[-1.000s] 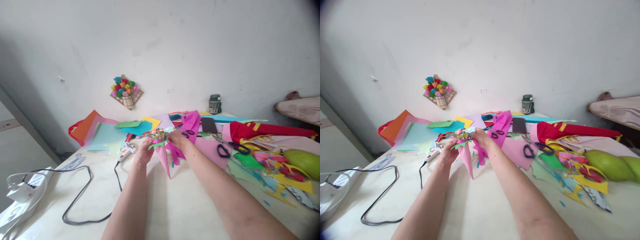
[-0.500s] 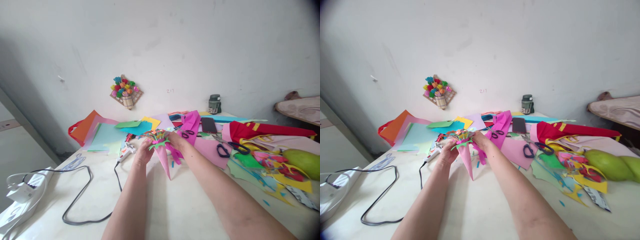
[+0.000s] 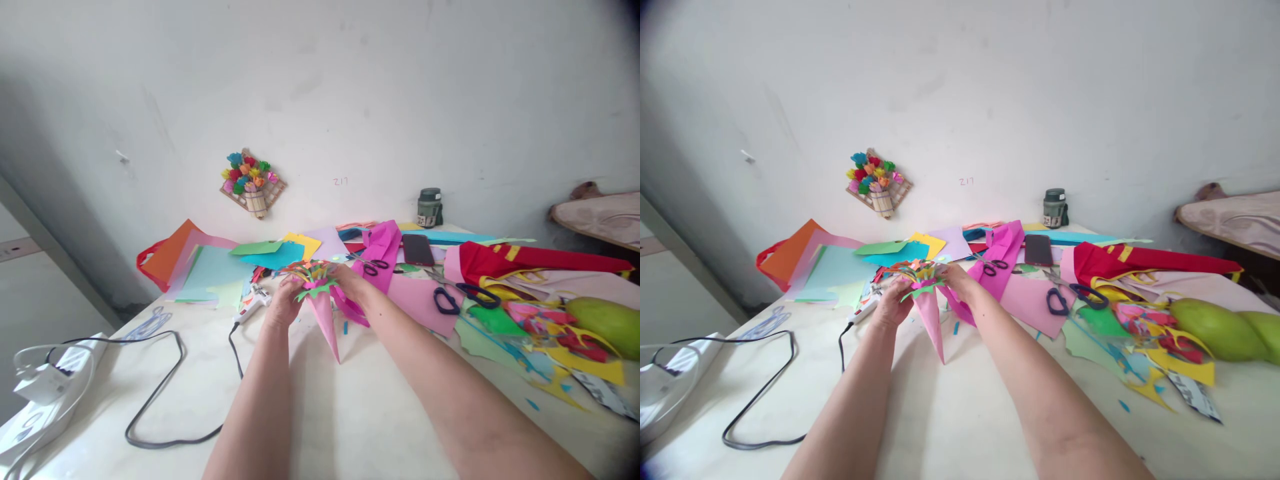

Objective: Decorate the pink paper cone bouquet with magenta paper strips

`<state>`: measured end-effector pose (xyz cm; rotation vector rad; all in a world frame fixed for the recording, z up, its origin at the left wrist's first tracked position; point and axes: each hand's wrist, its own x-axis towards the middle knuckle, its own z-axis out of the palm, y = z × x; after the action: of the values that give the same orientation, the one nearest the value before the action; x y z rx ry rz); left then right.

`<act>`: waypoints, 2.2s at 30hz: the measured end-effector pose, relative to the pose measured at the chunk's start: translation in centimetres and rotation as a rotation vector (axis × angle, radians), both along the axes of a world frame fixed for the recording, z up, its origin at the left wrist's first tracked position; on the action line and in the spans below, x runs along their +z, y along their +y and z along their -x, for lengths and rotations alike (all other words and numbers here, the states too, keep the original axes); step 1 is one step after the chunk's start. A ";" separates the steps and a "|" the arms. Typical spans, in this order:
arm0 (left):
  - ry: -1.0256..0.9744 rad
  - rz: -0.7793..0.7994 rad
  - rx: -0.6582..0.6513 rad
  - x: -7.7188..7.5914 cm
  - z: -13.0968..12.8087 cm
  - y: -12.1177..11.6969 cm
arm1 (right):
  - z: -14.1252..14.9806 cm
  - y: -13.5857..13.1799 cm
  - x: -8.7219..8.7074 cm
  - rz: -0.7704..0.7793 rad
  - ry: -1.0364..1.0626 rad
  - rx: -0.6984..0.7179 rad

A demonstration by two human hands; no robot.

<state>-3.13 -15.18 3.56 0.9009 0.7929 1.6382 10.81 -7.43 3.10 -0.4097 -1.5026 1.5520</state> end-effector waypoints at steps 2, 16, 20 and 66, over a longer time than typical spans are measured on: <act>0.001 0.003 0.007 -0.1 0.1 0.0 | -0.1 0.0 -0.1 0.019 0.001 -0.025; -0.095 -0.078 -0.025 -0.4 0.7 0.3 | -1.6 0.3 -0.2 -0.013 -0.116 -0.032; -0.171 -0.135 0.124 -0.3 1.1 0.6 | -2.0 0.7 0.2 -0.009 -0.086 -0.250; 1.112 -0.665 0.849 0.0 -0.8 1.5 | 2.0 -1.1 -0.5 0.024 0.017 -0.250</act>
<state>-2.30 -13.68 3.54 2.2706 1.5521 2.1225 8.85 -8.55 2.60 -0.5748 -1.3640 1.3738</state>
